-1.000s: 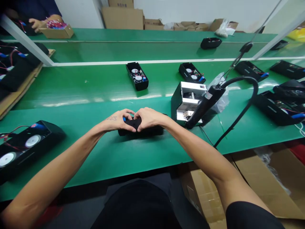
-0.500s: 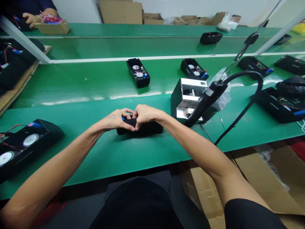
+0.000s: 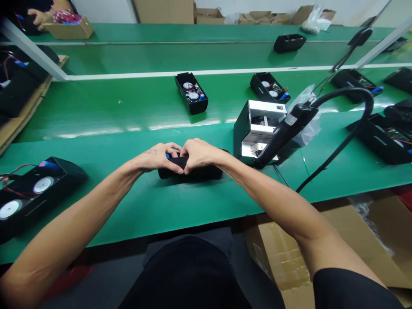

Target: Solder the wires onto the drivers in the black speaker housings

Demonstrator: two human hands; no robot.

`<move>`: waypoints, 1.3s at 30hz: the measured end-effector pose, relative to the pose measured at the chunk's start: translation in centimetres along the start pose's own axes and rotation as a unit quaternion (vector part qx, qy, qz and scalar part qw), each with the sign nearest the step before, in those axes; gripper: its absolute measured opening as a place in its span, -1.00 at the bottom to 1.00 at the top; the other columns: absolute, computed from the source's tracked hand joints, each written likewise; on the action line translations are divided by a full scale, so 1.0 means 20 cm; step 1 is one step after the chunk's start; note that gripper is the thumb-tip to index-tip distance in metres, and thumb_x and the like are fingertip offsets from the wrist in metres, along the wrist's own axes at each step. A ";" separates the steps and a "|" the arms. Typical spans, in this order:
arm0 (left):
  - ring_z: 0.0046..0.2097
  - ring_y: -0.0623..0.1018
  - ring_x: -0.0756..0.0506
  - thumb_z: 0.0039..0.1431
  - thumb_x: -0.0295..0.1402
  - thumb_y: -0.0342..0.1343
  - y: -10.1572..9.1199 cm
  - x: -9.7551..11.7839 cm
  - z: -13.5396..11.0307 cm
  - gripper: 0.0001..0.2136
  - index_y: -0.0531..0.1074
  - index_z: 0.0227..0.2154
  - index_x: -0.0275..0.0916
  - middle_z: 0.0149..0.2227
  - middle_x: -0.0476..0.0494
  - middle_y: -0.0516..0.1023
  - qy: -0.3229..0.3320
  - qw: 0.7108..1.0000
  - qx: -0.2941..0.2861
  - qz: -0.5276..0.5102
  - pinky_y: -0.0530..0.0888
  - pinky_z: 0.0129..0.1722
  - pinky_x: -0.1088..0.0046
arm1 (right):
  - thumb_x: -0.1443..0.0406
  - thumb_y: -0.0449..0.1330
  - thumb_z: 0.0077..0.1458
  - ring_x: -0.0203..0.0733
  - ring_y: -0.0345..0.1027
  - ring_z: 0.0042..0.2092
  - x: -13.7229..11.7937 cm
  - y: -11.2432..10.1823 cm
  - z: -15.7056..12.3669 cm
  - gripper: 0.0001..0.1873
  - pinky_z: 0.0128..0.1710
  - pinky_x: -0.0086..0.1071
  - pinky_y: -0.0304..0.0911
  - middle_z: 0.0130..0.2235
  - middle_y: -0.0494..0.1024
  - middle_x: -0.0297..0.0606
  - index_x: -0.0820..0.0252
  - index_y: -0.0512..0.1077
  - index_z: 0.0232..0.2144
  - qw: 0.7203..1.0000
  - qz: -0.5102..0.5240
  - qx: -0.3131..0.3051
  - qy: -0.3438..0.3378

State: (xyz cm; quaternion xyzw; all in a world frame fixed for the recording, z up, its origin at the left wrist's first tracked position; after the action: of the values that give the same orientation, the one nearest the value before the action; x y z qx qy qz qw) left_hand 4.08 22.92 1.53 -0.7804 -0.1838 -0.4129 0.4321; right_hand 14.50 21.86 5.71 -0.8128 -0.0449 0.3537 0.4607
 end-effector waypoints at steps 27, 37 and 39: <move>-0.10 0.50 -0.13 -0.42 -0.06 0.55 0.01 -0.02 0.00 -0.57 0.50 -0.54 -0.17 -0.09 -0.01 0.55 -0.021 1.000 0.004 -0.010 0.38 -0.18 0.31 | 0.28 0.44 -0.27 -0.33 0.11 -0.48 0.01 0.01 0.01 -0.83 -0.48 -0.35 -0.07 -0.61 0.28 -0.47 0.21 0.55 -0.56 0.999 0.036 0.020 0.032; -0.13 0.52 -0.11 -0.34 -0.09 0.51 0.01 0.02 0.00 -0.62 0.50 -0.54 -0.18 -0.05 -0.02 0.57 0.004 1.000 -0.011 -0.007 0.40 -0.19 0.31 | 0.17 0.50 -0.25 -0.26 0.24 -0.45 -0.03 0.02 -0.01 -0.66 -0.46 -0.34 0.01 -0.54 0.41 -0.37 0.24 0.57 -0.43 0.998 -0.056 0.000 -0.005; -0.14 0.52 -0.12 -0.35 -0.11 0.51 0.01 0.02 0.00 -0.62 0.50 -0.54 -0.18 -0.05 -0.03 0.58 -0.002 1.000 -0.013 -0.010 0.41 -0.20 0.32 | 0.22 0.50 -0.25 -0.28 0.22 -0.46 -0.02 0.02 0.00 -0.72 -0.47 -0.35 0.00 -0.56 0.38 -0.39 0.24 0.55 -0.48 0.999 -0.035 0.003 0.028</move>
State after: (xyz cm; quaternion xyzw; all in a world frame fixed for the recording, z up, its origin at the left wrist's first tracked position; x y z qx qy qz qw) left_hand 4.44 22.70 1.69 -0.7847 -0.1868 -0.4182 0.4176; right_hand 14.14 21.45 5.73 -0.8189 -0.0593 0.3149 0.4761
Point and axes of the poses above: each hand's wrist, its own z-axis towards the middle knuckle, its own y-axis out of the palm, x = y × z, the point moved 9 cm from there along z, towards the middle knuckle
